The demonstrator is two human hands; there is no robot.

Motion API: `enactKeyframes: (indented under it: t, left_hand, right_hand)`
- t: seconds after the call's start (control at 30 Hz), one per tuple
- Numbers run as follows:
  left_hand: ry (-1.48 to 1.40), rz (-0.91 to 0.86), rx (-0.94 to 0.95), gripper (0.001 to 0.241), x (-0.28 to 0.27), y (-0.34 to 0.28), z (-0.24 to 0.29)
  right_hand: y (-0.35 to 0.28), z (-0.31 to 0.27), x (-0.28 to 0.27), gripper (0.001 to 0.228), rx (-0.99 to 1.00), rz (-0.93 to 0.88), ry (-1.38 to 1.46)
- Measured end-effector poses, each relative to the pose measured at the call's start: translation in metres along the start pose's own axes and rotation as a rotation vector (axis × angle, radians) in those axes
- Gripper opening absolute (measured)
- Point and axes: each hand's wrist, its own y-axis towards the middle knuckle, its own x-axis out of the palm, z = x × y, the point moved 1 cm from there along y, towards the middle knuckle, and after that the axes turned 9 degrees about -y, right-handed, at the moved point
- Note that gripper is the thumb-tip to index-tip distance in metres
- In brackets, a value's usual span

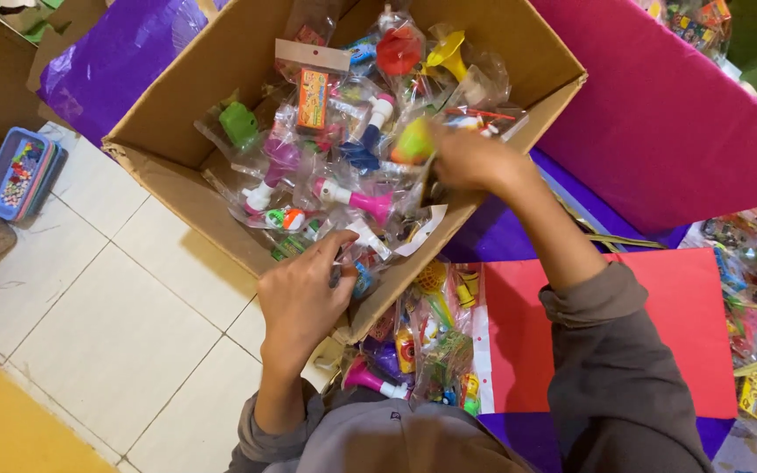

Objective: Gluing small plastic-wrapped toy bags onto a red paper sheet using a hot glue gun.

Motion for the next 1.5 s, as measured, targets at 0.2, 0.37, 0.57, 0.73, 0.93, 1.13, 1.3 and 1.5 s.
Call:
enactKeyframes:
  t: [0.2, 0.37, 0.57, 0.73, 0.93, 1.13, 1.3, 1.5]
  left_hand:
    - [0.003, -0.007, -0.009, 0.027, 0.001, -0.001, -0.001]
    - [0.002, -0.004, -0.008, 0.029, 0.003, -0.002, -0.003]
    - [0.027, 0.015, -0.001, 0.028, 0.0, -0.002, -0.002]
    - [0.026, 0.019, -0.006, 0.029, 0.001, -0.001, -0.002]
    - [0.011, 0.103, 0.05, 0.038, -0.005, 0.002, 0.005]
    - [0.033, 0.091, 0.071, 0.039, -0.004, 0.002, 0.004]
    - [0.047, 0.097, 0.042, 0.038, -0.004, 0.001, 0.006]
    - [0.083, 0.098, 0.066, 0.041, 0.001, 0.0, 0.002]
  right_hand:
    - [-0.024, -0.037, -0.027, 0.066, -0.304, -0.34, 0.241]
    - [-0.001, 0.004, -0.008, 0.05, -0.181, -0.126, 0.224]
    - [0.101, 0.085, 0.055, 0.031, 0.103, 0.073, -0.082]
    - [0.111, 0.059, 0.043, 0.034, -0.021, 0.03, -0.117]
    - [0.128, 0.039, 0.045, 0.035, -0.073, 0.0, -0.235]
    - [0.131, 0.035, 0.042, 0.022, -0.046, -0.215, -0.24]
    - [0.105, 0.02, 0.02, 0.092, 0.279, -0.34, -0.008]
    - [0.111, 0.031, 0.03, 0.085, 0.236, -0.453, 0.141]
